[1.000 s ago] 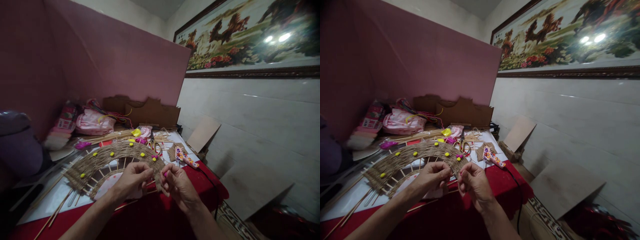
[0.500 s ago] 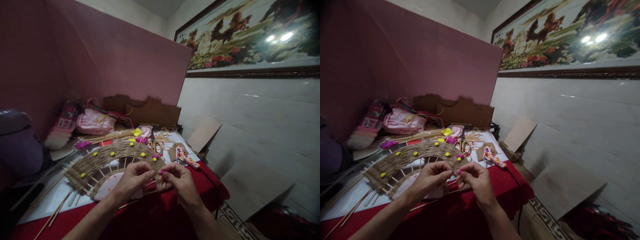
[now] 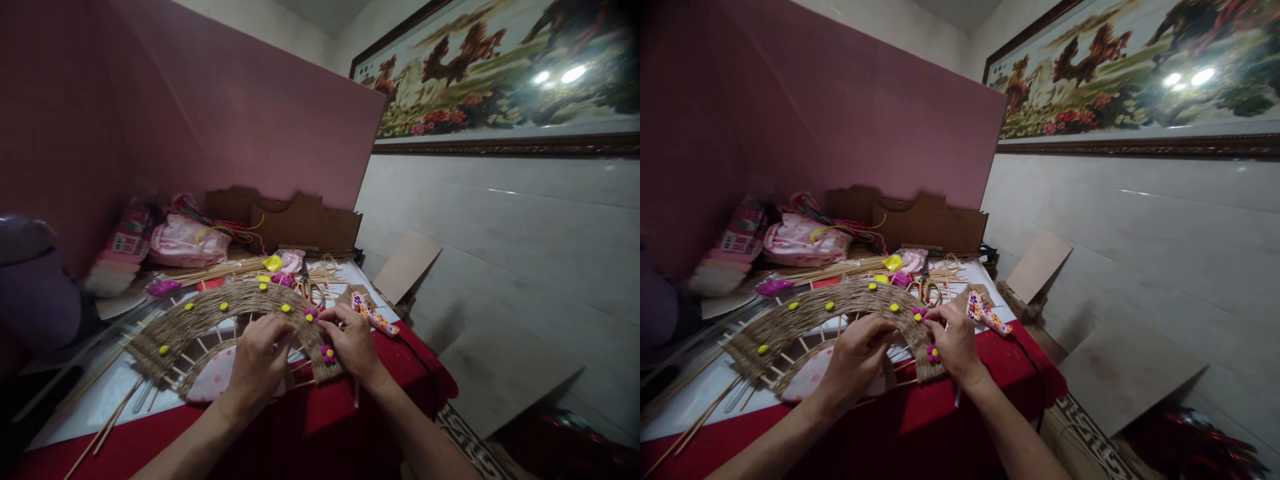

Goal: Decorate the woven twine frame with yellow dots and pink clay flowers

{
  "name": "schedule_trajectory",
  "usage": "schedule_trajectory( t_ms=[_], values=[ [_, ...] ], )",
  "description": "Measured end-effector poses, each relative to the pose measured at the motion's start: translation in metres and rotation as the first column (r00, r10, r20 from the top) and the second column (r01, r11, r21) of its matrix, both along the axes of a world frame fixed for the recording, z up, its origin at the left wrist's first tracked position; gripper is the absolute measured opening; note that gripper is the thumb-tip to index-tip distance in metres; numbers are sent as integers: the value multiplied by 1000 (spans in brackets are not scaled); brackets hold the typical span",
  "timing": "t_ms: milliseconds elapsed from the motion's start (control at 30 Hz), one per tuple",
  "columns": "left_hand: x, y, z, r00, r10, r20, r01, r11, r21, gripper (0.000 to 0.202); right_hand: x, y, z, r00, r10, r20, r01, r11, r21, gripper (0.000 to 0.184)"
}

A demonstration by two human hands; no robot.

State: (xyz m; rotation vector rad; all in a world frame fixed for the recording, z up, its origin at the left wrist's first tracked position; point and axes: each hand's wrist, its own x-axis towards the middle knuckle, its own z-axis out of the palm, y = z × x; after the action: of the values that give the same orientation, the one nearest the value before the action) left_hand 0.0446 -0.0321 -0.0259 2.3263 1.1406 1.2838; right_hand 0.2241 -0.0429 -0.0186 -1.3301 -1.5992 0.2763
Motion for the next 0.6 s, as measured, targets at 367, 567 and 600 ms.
schedule_trajectory(
  t_ms=[367,567,600],
  values=[
    [2,-1,-2,996,64,62,-53,985,-164,16,1,9,-9,999,-14,-30,12,999,-39,7],
    [2,-2,0,995,65,82,-48,981,-188,16,0,11,-13,1000,-21,-11,21,999,-33,7],
    [2,-2,0,994,68,83,-51,981,-188,16,-1,11,-12,1000,-27,-3,27,999,-31,7]
  ],
)
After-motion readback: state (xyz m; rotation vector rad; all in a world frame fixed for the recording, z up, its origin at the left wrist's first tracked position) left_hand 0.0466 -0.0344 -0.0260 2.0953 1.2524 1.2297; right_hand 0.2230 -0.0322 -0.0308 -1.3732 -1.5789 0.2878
